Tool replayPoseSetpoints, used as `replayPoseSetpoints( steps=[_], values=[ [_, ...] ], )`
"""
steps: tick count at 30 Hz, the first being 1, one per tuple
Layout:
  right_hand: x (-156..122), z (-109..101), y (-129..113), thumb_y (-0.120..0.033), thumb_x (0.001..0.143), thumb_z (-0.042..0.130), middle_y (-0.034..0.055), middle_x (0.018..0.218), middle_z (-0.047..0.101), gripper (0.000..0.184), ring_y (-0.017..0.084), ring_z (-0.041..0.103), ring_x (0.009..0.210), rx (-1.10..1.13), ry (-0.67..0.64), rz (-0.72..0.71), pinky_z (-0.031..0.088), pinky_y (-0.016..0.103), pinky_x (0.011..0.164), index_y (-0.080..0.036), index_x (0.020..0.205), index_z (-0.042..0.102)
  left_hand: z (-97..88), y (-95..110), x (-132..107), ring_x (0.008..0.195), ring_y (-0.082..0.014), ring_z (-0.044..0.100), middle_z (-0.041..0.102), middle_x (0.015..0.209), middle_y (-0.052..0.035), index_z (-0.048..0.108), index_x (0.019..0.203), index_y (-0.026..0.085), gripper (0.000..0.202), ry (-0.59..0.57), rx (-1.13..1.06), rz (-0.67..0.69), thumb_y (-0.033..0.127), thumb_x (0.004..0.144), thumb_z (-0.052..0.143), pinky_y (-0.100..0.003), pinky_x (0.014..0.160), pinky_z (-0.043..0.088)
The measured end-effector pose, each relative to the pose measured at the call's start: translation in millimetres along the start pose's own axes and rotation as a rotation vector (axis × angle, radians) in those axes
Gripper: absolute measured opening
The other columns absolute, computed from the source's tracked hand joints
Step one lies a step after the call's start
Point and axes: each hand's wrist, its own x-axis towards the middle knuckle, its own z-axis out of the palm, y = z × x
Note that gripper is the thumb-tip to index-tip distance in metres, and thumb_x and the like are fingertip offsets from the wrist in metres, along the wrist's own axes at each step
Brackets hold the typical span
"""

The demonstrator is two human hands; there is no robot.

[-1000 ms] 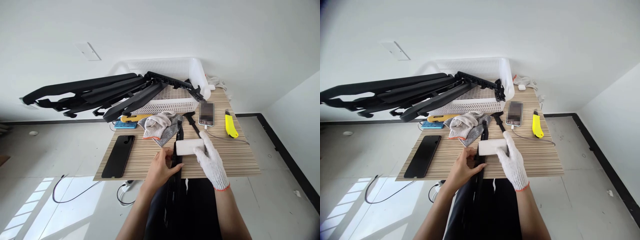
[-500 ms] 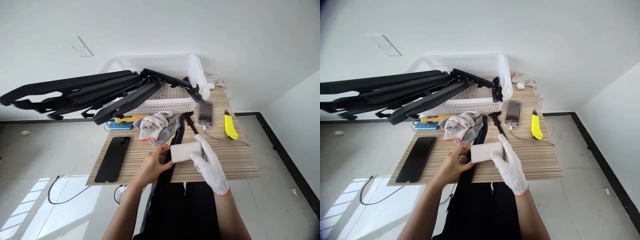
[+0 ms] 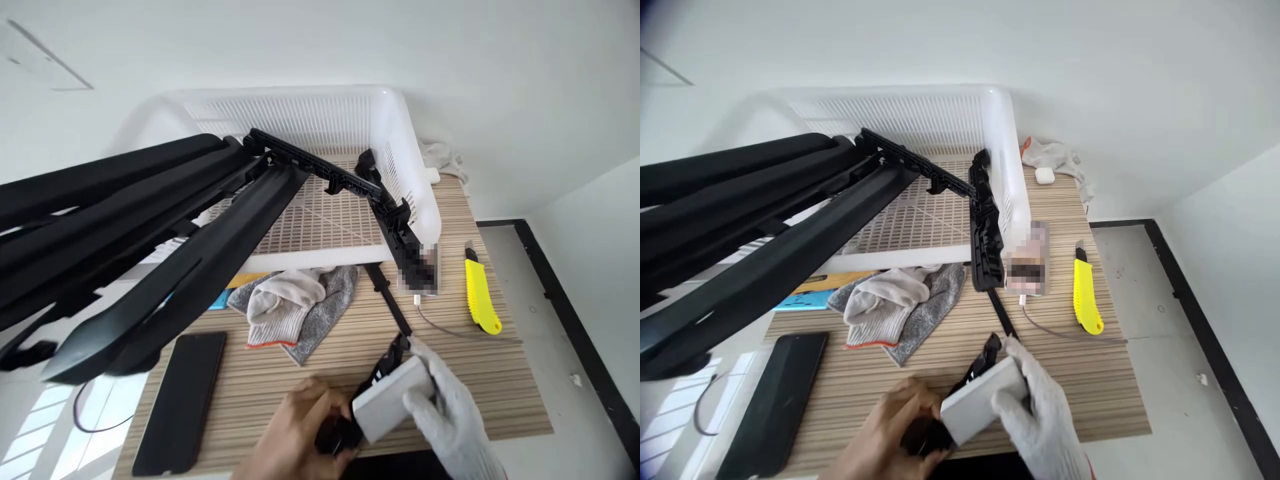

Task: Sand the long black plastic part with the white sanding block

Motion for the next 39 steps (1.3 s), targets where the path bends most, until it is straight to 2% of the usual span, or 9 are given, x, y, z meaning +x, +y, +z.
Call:
replayPoseSetpoints(
  steps=[2, 7, 12, 15, 18, 21, 25, 31, 39],
  values=[
    [0.6, -4.8, -3.5, -0.031, 0.076, 0.075, 0.0094, 0.124, 0.073, 0.062, 0.032, 0.069, 0.113, -0.045, -0.096, 0.018, 0.057, 0.043, 0.096, -0.03, 0.138, 0.066, -3.2, 2.3, 4.5, 0.074, -0.0187, 0.066, 0.071, 0.083, -0.0001, 0.06, 0.096, 0.026, 0.03, -0.067, -0.038, 0.015, 0.033, 0.076, 0.081, -0.029, 0.066, 0.05],
    [3.3, -20.1, -25.3, -0.034, 0.07, 0.077, 0.0068, 0.103, 0.076, 0.06, 0.028, 0.071, 0.09, 0.138, -0.344, 0.217, 0.059, 0.04, 0.08, -0.027, 0.129, 0.07, -9.8, 17.1, 13.1, 0.092, -0.0199, 0.066, 0.071, 0.099, -0.0008, 0.061, 0.101, 0.026, 0.023, -0.345, -0.162, -0.11, 0.031, 0.084, 0.076, -0.03, 0.081, 0.049],
    [3.6, -28.0, -27.2, -0.034, 0.074, 0.077, 0.0048, 0.094, 0.073, 0.046, 0.023, 0.067, 0.084, 0.201, -0.351, 0.112, 0.056, 0.034, 0.076, -0.022, 0.117, 0.072, -20.8, 23.0, 22.2, 0.102, -0.0218, 0.064, 0.07, 0.11, -0.0024, 0.059, 0.107, 0.025, 0.031, -0.496, -0.239, -0.207, 0.033, 0.084, 0.077, -0.033, 0.09, 0.051],
    [2.2, -30.0, -19.6, -0.035, 0.074, 0.076, 0.0085, 0.108, 0.075, 0.05, 0.026, 0.07, 0.095, 0.201, -0.209, 0.06, 0.057, 0.039, 0.086, -0.02, 0.121, 0.072, -33.8, 24.8, 51.2, 0.115, -0.0239, 0.064, 0.067, 0.127, -0.0063, 0.056, 0.126, 0.025, 0.058, -0.412, -0.356, -0.167, 0.049, 0.08, 0.081, -0.037, 0.099, 0.053],
    [2.1, -30.4, -15.0, -0.037, 0.074, 0.076, 0.0115, 0.122, 0.074, 0.052, 0.03, 0.07, 0.108, 0.182, -0.157, -0.022, 0.054, 0.044, 0.098, -0.02, 0.123, 0.072, -35.0, 30.6, 101.8, 0.129, -0.0238, 0.058, 0.062, 0.137, -0.0105, 0.055, 0.137, 0.025, 0.037, -0.137, -0.154, -0.006, 0.041, 0.105, 0.046, -0.045, 0.114, 0.045],
    [3.2, -28.7, -13.6, -0.037, 0.073, 0.076, 0.0114, 0.125, 0.074, 0.053, 0.032, 0.068, 0.116, 0.143, -0.144, -0.087, 0.051, 0.047, 0.106, -0.021, 0.123, 0.073, -17.6, 32.2, 155.1, 0.143, -0.0312, 0.043, 0.051, 0.148, -0.0148, 0.052, 0.147, 0.023, 0.045, 0.018, 0.184, 0.158, 0.037, 0.104, 0.044, -0.053, 0.12, 0.036],
    [4.5, -26.9, -11.0, -0.037, 0.073, 0.076, 0.0113, 0.125, 0.074, 0.053, 0.032, 0.067, 0.119, 0.132, -0.135, -0.111, 0.049, 0.049, 0.108, -0.021, 0.124, 0.073, 11.4, 23.4, 197.5, 0.14, -0.0348, 0.045, 0.048, 0.148, -0.0171, 0.042, 0.157, 0.024, 0.054, 0.08, 0.321, 0.145, 0.04, 0.105, 0.04, -0.053, 0.115, 0.042],
    [5.5, -28.3, -5.9, -0.035, 0.074, 0.077, 0.009, 0.117, 0.075, 0.051, 0.029, 0.069, 0.109, 0.175, -0.206, -0.116, 0.053, 0.043, 0.1, -0.02, 0.122, 0.073, 21.1, 17.2, 205.4, 0.13, -0.0342, 0.053, 0.045, 0.153, -0.0163, 0.048, 0.154, 0.025, 0.053, 0.108, 0.347, 0.126, 0.043, 0.104, 0.039, -0.052, 0.112, 0.041],
    [6.2, -31.3, -2.9, -0.032, 0.074, 0.077, 0.0067, 0.111, 0.073, 0.05, 0.026, 0.068, 0.101, 0.167, -0.269, -0.096, 0.055, 0.038, 0.093, -0.021, 0.122, 0.072, 15.8, 15.9, 202.3, 0.108, -0.0299, 0.064, 0.045, 0.156, -0.0203, 0.03, 0.161, 0.015, 0.063, 0.103, 0.32, 0.138, 0.036, 0.102, 0.037, -0.045, 0.101, 0.047]
  ],
)
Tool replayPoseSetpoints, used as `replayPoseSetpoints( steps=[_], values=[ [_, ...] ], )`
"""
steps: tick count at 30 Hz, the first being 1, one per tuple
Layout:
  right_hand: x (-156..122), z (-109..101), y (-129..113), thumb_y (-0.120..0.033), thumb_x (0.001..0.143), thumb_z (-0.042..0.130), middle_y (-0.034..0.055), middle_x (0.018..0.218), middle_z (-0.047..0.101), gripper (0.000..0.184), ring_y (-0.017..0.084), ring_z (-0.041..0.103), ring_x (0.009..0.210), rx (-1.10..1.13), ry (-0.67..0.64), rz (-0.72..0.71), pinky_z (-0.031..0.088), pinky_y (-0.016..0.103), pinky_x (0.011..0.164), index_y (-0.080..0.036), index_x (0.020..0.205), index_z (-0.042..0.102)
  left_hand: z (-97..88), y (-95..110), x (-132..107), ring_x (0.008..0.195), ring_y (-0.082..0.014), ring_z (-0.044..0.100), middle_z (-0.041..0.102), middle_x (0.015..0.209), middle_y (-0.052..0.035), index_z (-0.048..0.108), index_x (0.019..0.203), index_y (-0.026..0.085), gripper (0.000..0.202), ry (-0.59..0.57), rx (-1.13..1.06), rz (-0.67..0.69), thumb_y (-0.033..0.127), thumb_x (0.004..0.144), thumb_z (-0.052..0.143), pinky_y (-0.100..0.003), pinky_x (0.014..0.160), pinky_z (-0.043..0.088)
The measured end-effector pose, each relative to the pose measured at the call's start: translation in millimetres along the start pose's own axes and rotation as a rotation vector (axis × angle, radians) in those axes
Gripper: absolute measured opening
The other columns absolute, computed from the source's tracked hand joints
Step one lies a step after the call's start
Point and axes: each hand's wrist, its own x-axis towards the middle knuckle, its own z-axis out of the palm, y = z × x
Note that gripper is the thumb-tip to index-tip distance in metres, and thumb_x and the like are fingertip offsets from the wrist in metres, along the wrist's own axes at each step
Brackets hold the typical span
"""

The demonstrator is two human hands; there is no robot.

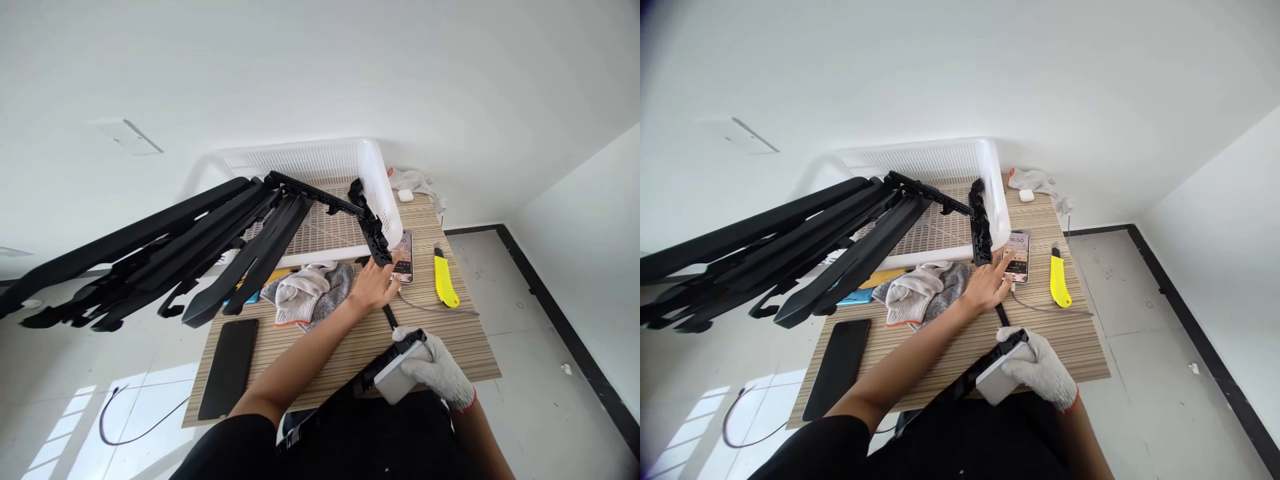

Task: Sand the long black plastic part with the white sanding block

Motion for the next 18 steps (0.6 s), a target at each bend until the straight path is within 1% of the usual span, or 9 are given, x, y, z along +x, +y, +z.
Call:
replayPoseSetpoints(
  steps=[2, 5, 7, 9, 12, 14, 16, 18],
  values=[
    [0.1, -0.3, 1.2, -0.032, 0.074, 0.077, 0.0066, 0.115, 0.072, 0.049, 0.026, 0.068, 0.105, 0.007, -0.005, 0.001, 0.053, 0.039, 0.096, -0.021, 0.121, 0.072, 2.0, -0.8, 1.4, 0.107, -0.0297, 0.065, 0.049, 0.153, -0.0191, 0.035, 0.16, 0.015, 0.061, 0.001, 0.028, 0.005, 0.033, 0.101, 0.038, -0.045, 0.101, 0.047],
    [0.8, -0.2, 2.3, -0.03, 0.073, 0.077, 0.0063, 0.119, 0.072, 0.048, 0.028, 0.065, 0.112, 0.013, -0.03, -0.006, 0.05, 0.041, 0.103, -0.022, 0.12, 0.072, 6.8, 0.6, 5.1, 0.12, -0.0323, 0.061, 0.054, 0.148, -0.0145, 0.043, 0.157, 0.024, 0.059, 0.035, 0.07, 0.003, 0.031, 0.099, 0.043, -0.046, 0.106, 0.044],
    [1.6, 0.1, 2.5, -0.028, 0.073, 0.076, 0.006, 0.12, 0.071, 0.048, 0.029, 0.064, 0.116, 0.006, -0.049, -0.007, 0.047, 0.043, 0.108, -0.023, 0.12, 0.072, 9.9, 2.6, 7.8, 0.127, -0.0339, 0.057, 0.056, 0.146, -0.0136, 0.05, 0.153, 0.026, 0.055, 0.044, 0.089, -0.018, 0.031, 0.098, 0.046, -0.047, 0.109, 0.043],
    [2.5, 0.4, 2.7, -0.027, 0.074, 0.076, 0.006, 0.121, 0.071, 0.048, 0.029, 0.064, 0.117, -0.019, -0.056, -0.01, 0.045, 0.044, 0.11, -0.023, 0.121, 0.072, 11.5, 4.1, 9.0, 0.129, -0.0341, 0.055, 0.056, 0.145, -0.014, 0.052, 0.151, 0.026, 0.054, 0.048, 0.087, -0.029, 0.031, 0.097, 0.047, -0.047, 0.109, 0.042],
    [3.3, 0.8, 2.7, -0.029, 0.074, 0.077, 0.0066, 0.121, 0.071, 0.048, 0.029, 0.065, 0.114, -0.053, -0.055, -0.029, 0.046, 0.045, 0.109, -0.023, 0.121, 0.072, 9.4, 3.0, 5.1, 0.13, -0.0333, 0.053, 0.055, 0.147, -0.0139, 0.046, 0.154, 0.024, 0.059, 0.092, 0.05, 0.013, 0.03, 0.096, 0.046, -0.047, 0.109, 0.042],
    [3.3, 0.9, 2.2, -0.029, 0.074, 0.077, 0.0068, 0.122, 0.071, 0.048, 0.029, 0.065, 0.114, -0.067, -0.055, -0.04, 0.047, 0.044, 0.107, -0.023, 0.121, 0.072, 5.5, 0.4, -1.1, 0.132, -0.0332, 0.051, 0.054, 0.148, -0.0147, 0.044, 0.155, 0.021, 0.06, 0.137, 0.018, 0.054, 0.029, 0.095, 0.044, -0.048, 0.11, 0.041],
    [3.2, 1.0, 1.6, -0.028, 0.073, 0.076, 0.007, 0.124, 0.071, 0.047, 0.029, 0.065, 0.115, -0.079, -0.05, -0.047, 0.047, 0.044, 0.107, -0.023, 0.12, 0.072, 0.8, -2.3, -8.3, 0.133, -0.0328, 0.049, 0.056, 0.144, -0.016, 0.047, 0.151, 0.016, 0.057, 0.178, -0.006, 0.072, 0.027, 0.096, 0.041, -0.049, 0.113, 0.039],
    [3.3, 1.1, 1.6, -0.028, 0.073, 0.077, 0.0075, 0.124, 0.071, 0.047, 0.03, 0.064, 0.117, -0.084, -0.044, -0.049, 0.046, 0.044, 0.107, -0.023, 0.12, 0.072, -4.6, -3.5, -15.6, 0.132, -0.032, 0.049, 0.059, 0.139, -0.0169, 0.05, 0.146, 0.013, 0.053, 0.209, -0.015, 0.06, 0.024, 0.096, 0.04, -0.05, 0.115, 0.038]
  ],
)
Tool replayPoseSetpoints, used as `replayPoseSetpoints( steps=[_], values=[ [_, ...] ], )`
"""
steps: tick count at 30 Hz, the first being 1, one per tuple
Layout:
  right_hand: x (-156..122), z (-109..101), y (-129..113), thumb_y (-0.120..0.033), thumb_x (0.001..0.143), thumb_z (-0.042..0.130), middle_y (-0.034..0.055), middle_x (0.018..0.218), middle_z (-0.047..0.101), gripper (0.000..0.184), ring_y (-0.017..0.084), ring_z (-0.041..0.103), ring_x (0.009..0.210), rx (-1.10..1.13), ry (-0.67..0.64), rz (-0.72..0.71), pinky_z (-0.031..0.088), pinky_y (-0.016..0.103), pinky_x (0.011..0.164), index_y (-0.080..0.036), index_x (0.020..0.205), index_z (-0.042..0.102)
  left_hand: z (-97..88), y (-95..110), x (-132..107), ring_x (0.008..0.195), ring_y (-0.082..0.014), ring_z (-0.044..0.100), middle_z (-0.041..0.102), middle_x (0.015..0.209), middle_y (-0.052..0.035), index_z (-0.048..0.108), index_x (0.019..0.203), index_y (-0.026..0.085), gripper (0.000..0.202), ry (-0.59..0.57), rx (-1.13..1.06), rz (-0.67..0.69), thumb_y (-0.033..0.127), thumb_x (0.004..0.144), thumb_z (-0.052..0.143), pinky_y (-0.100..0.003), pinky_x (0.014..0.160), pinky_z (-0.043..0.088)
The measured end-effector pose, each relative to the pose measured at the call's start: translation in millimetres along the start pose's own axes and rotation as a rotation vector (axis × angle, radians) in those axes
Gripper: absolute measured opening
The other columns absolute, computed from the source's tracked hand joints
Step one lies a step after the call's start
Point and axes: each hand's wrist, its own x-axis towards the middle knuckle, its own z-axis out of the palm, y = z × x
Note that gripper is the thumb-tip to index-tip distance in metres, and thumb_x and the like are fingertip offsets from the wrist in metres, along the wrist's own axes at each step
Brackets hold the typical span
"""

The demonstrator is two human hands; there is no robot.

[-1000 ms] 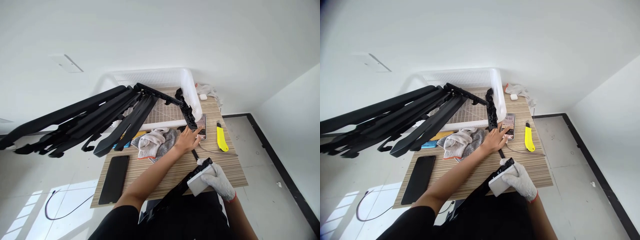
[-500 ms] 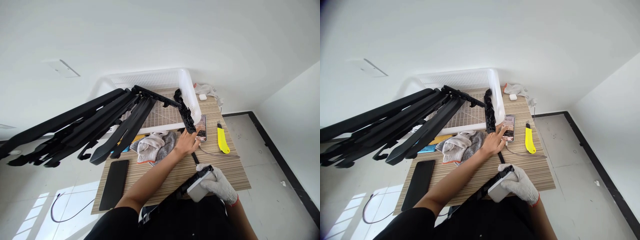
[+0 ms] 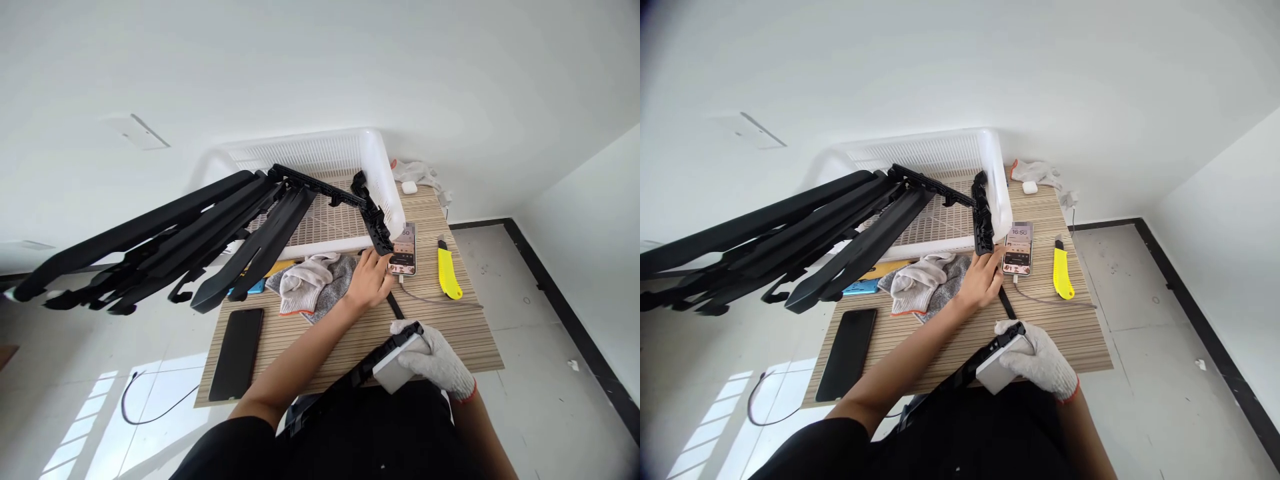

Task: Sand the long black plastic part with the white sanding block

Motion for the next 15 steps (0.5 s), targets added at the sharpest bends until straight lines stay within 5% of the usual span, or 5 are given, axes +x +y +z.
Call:
replayPoseSetpoints(
  steps=[4, 10, 13, 15],
  values=[
    [0.3, 0.0, 3.3, -0.033, 0.075, 0.079, 0.0077, 0.123, 0.072, 0.047, 0.028, 0.066, 0.112, 0.05, 0.009, 0.003, 0.05, 0.042, 0.103, -0.022, 0.12, 0.071, -21.9, 8.4, -14.8, 0.123, -0.0283, 0.056, 0.064, 0.128, -0.015, 0.056, 0.137, 0.016, 0.042, -0.061, -0.06, -0.026, 0.019, 0.098, 0.04, -0.048, 0.11, 0.045],
    [-3.4, -1.3, 10.0, -0.036, 0.072, 0.084, 0.0044, 0.107, 0.075, 0.047, 0.022, 0.069, 0.093, 0.152, 0.11, -0.026, 0.055, 0.032, 0.083, -0.023, 0.116, 0.073, -83.7, 33.4, -73.6, 0.113, -0.0202, 0.065, 0.068, 0.123, -0.0059, 0.057, 0.127, 0.025, 0.038, -0.459, -0.503, -0.241, 0.043, 0.108, 0.031, -0.037, 0.101, 0.052],
    [-6.3, -1.3, 13.9, -0.036, 0.069, 0.086, 0.0056, 0.104, 0.075, 0.046, 0.021, 0.069, 0.085, 0.218, 0.195, -0.025, 0.055, 0.03, 0.072, -0.022, 0.111, 0.075, -102.3, 40.7, -111.5, 0.108, -0.0253, 0.068, 0.069, 0.124, -0.0076, 0.058, 0.13, 0.023, 0.05, -0.746, -0.549, -0.375, 0.059, 0.096, 0.056, -0.038, 0.091, 0.055],
    [-8.4, -0.5, 17.2, -0.035, 0.066, 0.086, 0.0062, 0.102, 0.076, 0.044, 0.021, 0.069, 0.082, 0.281, 0.263, -0.025, 0.055, 0.03, 0.067, -0.022, 0.106, 0.075, -106.5, 43.4, -132.7, 0.114, -0.0298, 0.066, 0.069, 0.129, -0.0083, 0.06, 0.131, 0.024, 0.056, -0.833, -0.503, -0.412, 0.058, 0.087, 0.07, -0.041, 0.094, 0.053]
  ],
)
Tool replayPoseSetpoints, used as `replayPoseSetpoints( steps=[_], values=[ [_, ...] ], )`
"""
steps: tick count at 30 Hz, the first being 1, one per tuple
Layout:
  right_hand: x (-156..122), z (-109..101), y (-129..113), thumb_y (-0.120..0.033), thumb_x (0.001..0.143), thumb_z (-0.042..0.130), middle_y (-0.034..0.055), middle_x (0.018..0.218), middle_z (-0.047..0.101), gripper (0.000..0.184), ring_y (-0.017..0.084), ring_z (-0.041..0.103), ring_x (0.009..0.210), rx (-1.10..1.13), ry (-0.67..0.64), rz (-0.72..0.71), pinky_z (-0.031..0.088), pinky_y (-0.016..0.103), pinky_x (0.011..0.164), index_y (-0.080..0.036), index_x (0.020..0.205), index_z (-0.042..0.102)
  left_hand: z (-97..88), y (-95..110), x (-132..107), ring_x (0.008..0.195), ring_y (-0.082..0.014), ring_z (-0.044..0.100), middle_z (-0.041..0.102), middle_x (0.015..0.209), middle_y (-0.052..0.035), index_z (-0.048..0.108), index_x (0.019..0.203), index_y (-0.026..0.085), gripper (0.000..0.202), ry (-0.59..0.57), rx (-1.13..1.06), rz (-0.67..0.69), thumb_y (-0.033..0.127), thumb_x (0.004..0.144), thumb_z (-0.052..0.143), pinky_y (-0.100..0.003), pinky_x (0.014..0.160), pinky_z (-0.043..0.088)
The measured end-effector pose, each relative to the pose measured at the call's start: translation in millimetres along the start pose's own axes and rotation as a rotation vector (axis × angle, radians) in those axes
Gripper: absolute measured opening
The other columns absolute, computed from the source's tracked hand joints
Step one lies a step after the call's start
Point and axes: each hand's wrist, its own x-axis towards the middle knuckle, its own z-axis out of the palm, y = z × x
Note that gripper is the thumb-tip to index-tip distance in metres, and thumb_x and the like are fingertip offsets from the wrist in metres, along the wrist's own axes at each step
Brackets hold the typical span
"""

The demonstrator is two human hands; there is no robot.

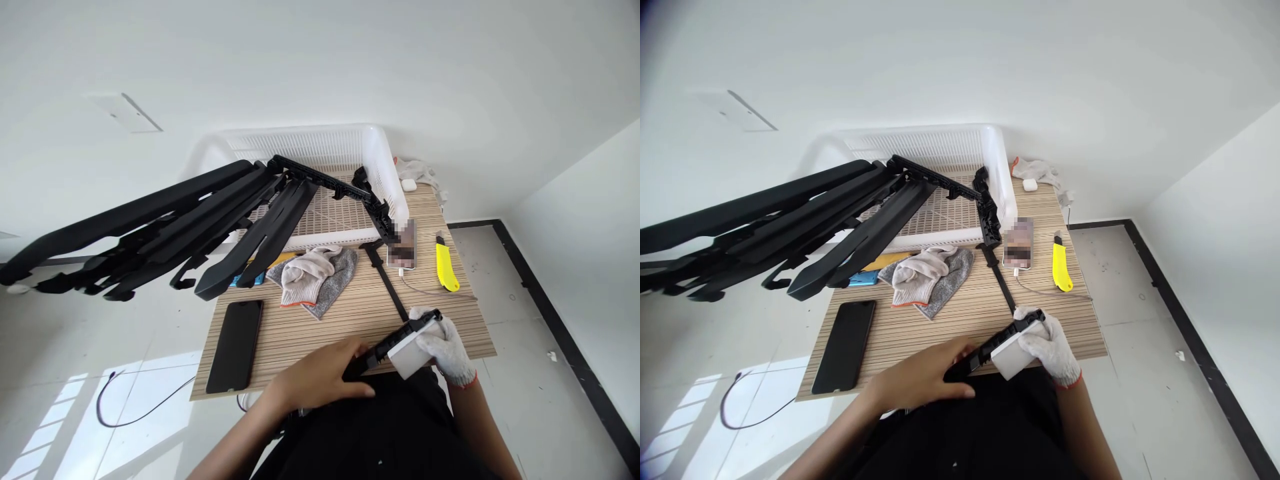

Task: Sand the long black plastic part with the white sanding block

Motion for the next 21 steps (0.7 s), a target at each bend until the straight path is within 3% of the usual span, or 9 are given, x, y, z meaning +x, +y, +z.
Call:
replayPoseSetpoints(
  steps=[3, 6, 10, 12, 16, 21],
  values=[
    [-3.7, -1.0, 4.4, -0.033, 0.062, 0.086, 0.0055, 0.096, 0.076, 0.042, 0.021, 0.07, 0.077, 0.107, 0.141, -0.016, 0.056, 0.03, 0.063, -0.023, 0.102, 0.074, 11.4, -9.5, -16.7, 0.122, -0.0317, 0.064, 0.069, 0.131, -0.0078, 0.064, 0.126, 0.026, 0.046, 0.043, 0.061, -0.064, 0.049, 0.087, 0.071, -0.043, 0.1, 0.051],
    [-5.7, -3.0, 4.6, -0.031, 0.059, 0.085, 0.0058, 0.095, 0.077, 0.046, 0.023, 0.071, 0.079, 0.19, 0.324, -0.088, 0.059, 0.034, 0.067, -0.025, 0.103, 0.072, 10.7, -12.3, -31.7, 0.112, -0.0295, 0.07, 0.073, 0.121, -0.0052, 0.066, 0.115, 0.027, 0.029, 0.165, 0.143, -0.148, 0.043, 0.09, 0.067, -0.039, 0.091, 0.053],
    [-1.1, -2.5, -3.9, -0.032, 0.057, 0.084, 0.0061, 0.094, 0.076, 0.045, 0.026, 0.072, 0.087, 0.209, 0.531, -0.152, 0.061, 0.037, 0.073, -0.027, 0.1, 0.071, -0.3, -9.0, -44.8, 0.095, -0.0272, 0.073, 0.075, 0.102, -0.0034, 0.062, 0.106, 0.025, 0.015, 0.421, 0.413, -0.277, 0.037, 0.098, 0.058, -0.037, 0.079, 0.053],
    [4.2, 1.6, -9.2, -0.035, 0.059, 0.082, 0.0054, 0.088, 0.074, 0.044, 0.025, 0.07, 0.084, 0.15, 0.604, -0.121, 0.06, 0.035, 0.068, -0.027, 0.1, 0.071, -5.5, -10.5, -43.8, 0.093, -0.028, 0.072, 0.074, 0.099, -0.0052, 0.062, 0.108, 0.023, 0.018, 0.562, 0.585, -0.253, 0.038, 0.1, 0.056, -0.039, 0.08, 0.053],
    [14.6, 14.7, -14.2, -0.043, 0.062, 0.079, 0.0057, 0.087, 0.073, 0.054, 0.023, 0.066, 0.072, 0.102, 0.644, 0.01, 0.049, 0.029, 0.049, -0.024, 0.112, 0.071, -13.6, -26.6, -29.8, 0.098, -0.0296, 0.07, 0.074, 0.104, -0.009, 0.063, 0.112, 0.02, 0.027, 0.771, 0.811, -0.093, 0.041, 0.105, 0.048, -0.042, 0.086, 0.052],
    [17.4, 22.9, -11.0, -0.042, 0.071, 0.075, 0.0076, 0.099, 0.075, 0.054, 0.02, 0.062, 0.064, 0.046, 0.582, 0.052, 0.042, 0.028, 0.042, -0.028, 0.122, 0.07, -20.7, -52.3, -9.6, 0.105, -0.0319, 0.067, 0.073, 0.111, -0.0113, 0.065, 0.124, 0.02, 0.029, 0.848, 0.848, -0.021, 0.035, 0.104, 0.048, -0.046, 0.093, 0.05]
  ],
)
